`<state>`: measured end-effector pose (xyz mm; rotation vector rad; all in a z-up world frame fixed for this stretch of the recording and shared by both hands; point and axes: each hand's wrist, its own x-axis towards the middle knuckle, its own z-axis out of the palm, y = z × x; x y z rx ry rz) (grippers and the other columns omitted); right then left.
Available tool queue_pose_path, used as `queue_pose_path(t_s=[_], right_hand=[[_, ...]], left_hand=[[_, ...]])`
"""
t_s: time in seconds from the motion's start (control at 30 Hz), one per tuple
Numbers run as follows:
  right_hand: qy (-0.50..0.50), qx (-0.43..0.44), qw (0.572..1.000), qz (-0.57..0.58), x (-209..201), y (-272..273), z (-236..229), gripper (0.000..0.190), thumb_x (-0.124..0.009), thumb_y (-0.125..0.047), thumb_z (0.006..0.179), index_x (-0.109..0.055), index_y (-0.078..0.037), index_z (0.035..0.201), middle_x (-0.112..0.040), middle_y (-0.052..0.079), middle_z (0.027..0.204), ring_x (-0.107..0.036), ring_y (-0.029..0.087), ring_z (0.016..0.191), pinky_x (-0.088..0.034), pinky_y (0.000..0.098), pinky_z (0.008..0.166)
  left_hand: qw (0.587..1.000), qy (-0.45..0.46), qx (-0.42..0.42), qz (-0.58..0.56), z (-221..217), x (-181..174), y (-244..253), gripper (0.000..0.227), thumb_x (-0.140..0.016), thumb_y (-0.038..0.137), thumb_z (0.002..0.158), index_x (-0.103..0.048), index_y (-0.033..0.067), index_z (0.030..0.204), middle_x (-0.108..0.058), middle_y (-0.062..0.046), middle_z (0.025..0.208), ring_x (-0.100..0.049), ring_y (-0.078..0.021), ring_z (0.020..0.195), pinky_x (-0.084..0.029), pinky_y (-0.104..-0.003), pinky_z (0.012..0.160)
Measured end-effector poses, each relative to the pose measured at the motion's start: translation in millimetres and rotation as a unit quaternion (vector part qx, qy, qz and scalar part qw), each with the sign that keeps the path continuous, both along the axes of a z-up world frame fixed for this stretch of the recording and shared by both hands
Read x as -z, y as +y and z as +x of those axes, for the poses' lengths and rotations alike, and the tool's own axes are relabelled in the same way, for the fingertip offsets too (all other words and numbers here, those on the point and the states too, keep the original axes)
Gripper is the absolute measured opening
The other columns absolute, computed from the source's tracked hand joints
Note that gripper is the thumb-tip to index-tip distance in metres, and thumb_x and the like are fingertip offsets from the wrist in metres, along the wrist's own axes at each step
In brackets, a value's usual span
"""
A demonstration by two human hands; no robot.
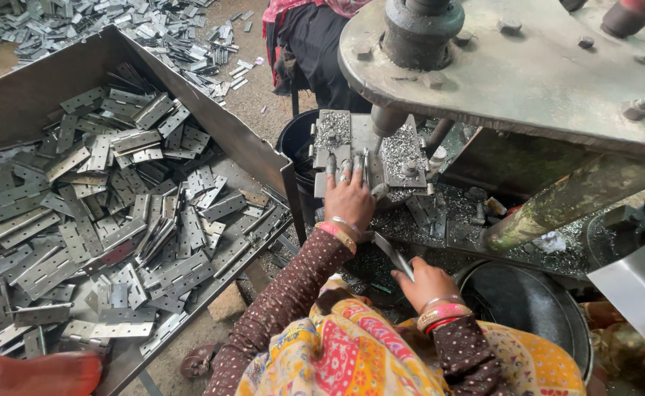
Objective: The person repeatedly picks up small metal plates from a large bin, places them into a press machine, and operates the lever to process them. The person then removes the processed plates and returns them to the bin. This cycle is repeated continuously.
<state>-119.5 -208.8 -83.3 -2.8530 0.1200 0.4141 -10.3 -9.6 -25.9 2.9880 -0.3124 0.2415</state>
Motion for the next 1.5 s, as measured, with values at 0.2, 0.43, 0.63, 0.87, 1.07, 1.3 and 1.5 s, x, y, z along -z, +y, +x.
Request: queue_pose_path(t_s=[0.2,0.43,0.63,0.87,1.07,1.3,1.5], right_hand=[[0.016,0.017,1.000,-0.012,25,0,-22,0.046,-0.063,-0.054,0.092,-0.064,-0.008,0.100,-0.075,0.020,0.092,-0.073,0.042,0.092,-0.057,0.0528,0.082],[0.090,-0.001,0.995,-0.053,2,1,11,0.051,-0.068,-0.057,0.089,-0.066,-0.010,0.108,-0.073,0.020,0.103,-0.071,0.041,0.101,-0.056,0.0510,0.089],[0.103,0.033,0.994,-0.003,30,5,-23,0.045,-0.060,-0.052,0.095,-0.062,-0.010,0.114,-0.076,0.020,0.100,-0.075,0.039,0.096,-0.058,0.0503,0.087],[0.092,0.020,0.996,-0.003,48,1,-17,0.049,-0.064,-0.051,0.093,-0.059,-0.010,0.118,-0.073,0.021,0.102,-0.071,0.042,0.099,-0.056,0.0517,0.088],[0.103,0.014,0.994,-0.025,25,-4,8,0.052,-0.067,-0.058,0.090,-0.066,-0.011,0.114,-0.075,0.020,0.102,-0.073,0.040,0.099,-0.058,0.0487,0.089],[0.049,0.014,0.998,-0.025,79,-5,-29,0.048,-0.058,-0.051,0.097,-0.059,-0.011,0.123,-0.077,0.021,0.094,-0.074,0.042,0.092,-0.058,0.0515,0.080],[0.103,0.000,0.993,-0.053,47,-18,18,0.058,-0.065,-0.062,0.089,-0.066,-0.010,0.115,-0.076,0.020,0.098,-0.075,0.041,0.094,-0.059,0.0484,0.084]], left_hand=[[1.000,0.003,0.019,0.009,-5,-1,-1,0.033,-0.059,0.032,0.093,-0.074,0.0071,0.110,-0.059,-0.014,0.134,-0.050,-0.0325,0.136,-0.031,-0.058,0.114],[0.999,-0.025,0.008,0.033,-10,3,-6,0.040,-0.044,0.031,0.107,-0.072,0.0028,0.112,-0.062,-0.020,0.131,-0.057,-0.0367,0.128,-0.031,-0.056,0.117],[0.999,0.005,0.012,0.053,-6,7,-10,0.031,-0.049,0.020,0.098,-0.070,0.0043,0.116,-0.055,-0.022,0.140,-0.052,-0.0376,0.131,-0.028,-0.057,0.117],[0.999,0.005,0.023,0.028,-10,-6,-7,0.031,-0.049,0.020,0.102,-0.071,0.0027,0.115,-0.054,-0.024,0.143,-0.051,-0.0393,0.135,-0.026,-0.059,0.118],[0.997,0.075,0.003,0.010,18,-9,-6,0.039,-0.043,0.030,0.110,-0.075,0.0067,0.106,-0.055,-0.017,0.147,-0.059,-0.0311,0.128,-0.022,-0.059,0.124],[1.000,0.013,0.013,0.013,13,6,5,0.028,-0.049,0.019,0.100,-0.074,0.0138,0.111,-0.062,-0.014,0.135,-0.058,-0.0298,0.129,-0.027,-0.058,0.120],[0.998,-0.001,0.015,0.059,33,1,-4,0.032,-0.045,0.022,0.101,-0.068,0.0217,0.123,-0.059,-0.014,0.136,-0.061,-0.0302,0.121,-0.028,-0.055,0.115]])
